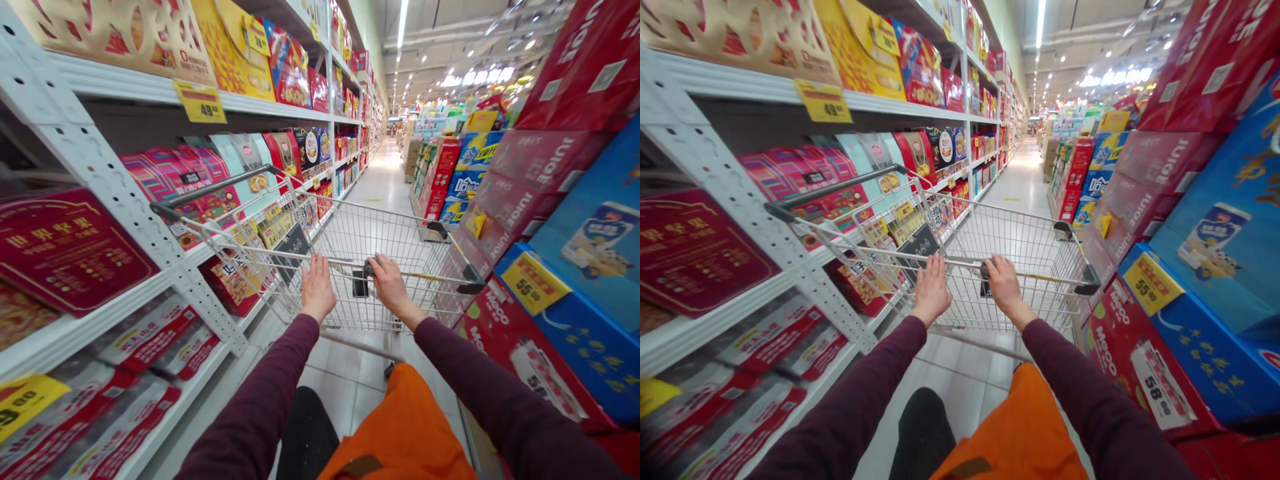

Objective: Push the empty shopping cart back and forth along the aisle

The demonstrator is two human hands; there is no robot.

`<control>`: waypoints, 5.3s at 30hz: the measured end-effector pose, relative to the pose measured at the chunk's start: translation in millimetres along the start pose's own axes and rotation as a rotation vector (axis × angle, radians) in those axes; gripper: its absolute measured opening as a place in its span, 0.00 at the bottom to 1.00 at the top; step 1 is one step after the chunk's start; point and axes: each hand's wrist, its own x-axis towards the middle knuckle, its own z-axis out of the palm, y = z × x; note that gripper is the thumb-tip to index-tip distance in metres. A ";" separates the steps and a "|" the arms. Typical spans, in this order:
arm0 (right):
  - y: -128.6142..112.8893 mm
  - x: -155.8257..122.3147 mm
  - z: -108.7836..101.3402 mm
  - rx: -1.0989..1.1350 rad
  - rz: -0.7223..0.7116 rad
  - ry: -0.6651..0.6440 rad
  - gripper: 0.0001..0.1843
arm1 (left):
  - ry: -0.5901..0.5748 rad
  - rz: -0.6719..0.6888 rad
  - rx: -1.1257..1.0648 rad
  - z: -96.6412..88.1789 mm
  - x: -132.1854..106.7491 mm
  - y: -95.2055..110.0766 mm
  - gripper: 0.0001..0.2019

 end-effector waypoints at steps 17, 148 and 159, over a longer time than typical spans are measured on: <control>-14.1 14.0 1.7 0.014 0.033 -0.096 0.22 | 0.057 -0.079 -0.055 -14.4 -1.9 -15.6 0.37; 87.2 -22.9 -63.3 -0.061 0.257 -0.338 0.27 | -0.100 0.135 0.203 -27.6 22.2 8.1 0.37; 68.5 -11.5 -47.6 -0.043 0.310 -0.328 0.25 | -0.112 0.095 0.171 -23.7 24.9 14.5 0.39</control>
